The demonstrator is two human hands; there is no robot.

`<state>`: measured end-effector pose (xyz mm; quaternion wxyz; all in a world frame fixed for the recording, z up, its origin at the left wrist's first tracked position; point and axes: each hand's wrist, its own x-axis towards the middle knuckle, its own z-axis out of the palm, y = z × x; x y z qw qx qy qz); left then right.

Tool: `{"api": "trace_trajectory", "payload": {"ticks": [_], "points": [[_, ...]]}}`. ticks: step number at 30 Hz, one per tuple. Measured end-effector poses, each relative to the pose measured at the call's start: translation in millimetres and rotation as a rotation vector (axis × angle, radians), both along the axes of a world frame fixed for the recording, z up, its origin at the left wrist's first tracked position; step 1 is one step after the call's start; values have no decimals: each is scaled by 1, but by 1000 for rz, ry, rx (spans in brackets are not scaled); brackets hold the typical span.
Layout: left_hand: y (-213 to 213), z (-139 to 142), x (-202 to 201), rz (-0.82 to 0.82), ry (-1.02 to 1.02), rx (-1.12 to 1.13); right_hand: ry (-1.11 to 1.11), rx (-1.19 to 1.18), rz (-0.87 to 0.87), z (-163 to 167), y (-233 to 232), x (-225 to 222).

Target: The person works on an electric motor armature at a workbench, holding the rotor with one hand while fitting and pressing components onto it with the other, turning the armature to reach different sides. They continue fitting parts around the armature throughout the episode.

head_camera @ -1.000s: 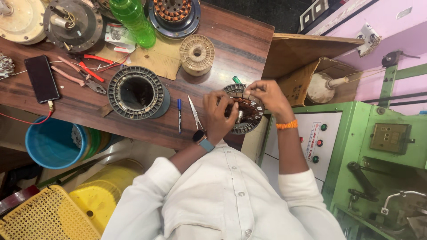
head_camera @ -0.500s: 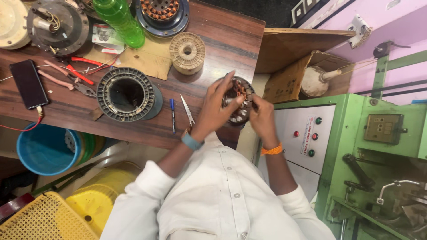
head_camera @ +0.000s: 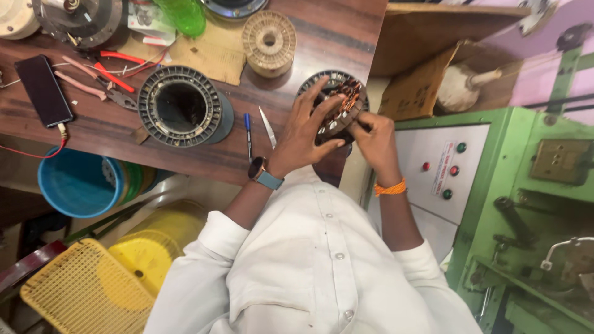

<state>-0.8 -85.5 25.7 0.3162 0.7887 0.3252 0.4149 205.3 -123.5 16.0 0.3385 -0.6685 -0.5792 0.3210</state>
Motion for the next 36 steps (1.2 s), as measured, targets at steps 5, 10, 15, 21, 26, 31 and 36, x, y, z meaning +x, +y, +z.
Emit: {"api": "trace_trajectory", "payload": {"ticks": [5, 10, 15, 21, 26, 31, 36], "points": [[-13, -17, -29, 46, -153, -54, 256, -75, 40, -1, -4, 6], [-29, -33, -36, 104, -110, -299, 307, -183, 47, 1, 0, 12], [-40, -44, -33, 155, -161, -419, 328, -211, 50, 4, 2, 12], [-41, -43, -30, 209, -85, -404, 297, -203, 62, 6, -2, 13], [-32, -26, -15, 97, 115, 95, -30, -13, 74, 4, -5, 7], [-4, -22, 8, 28, 149, 111, -254, 115, 70, 13, -14, -8], [24, -27, -14, -99, 334, 38, -250, 181, 71, 25, -24, -29]]}}
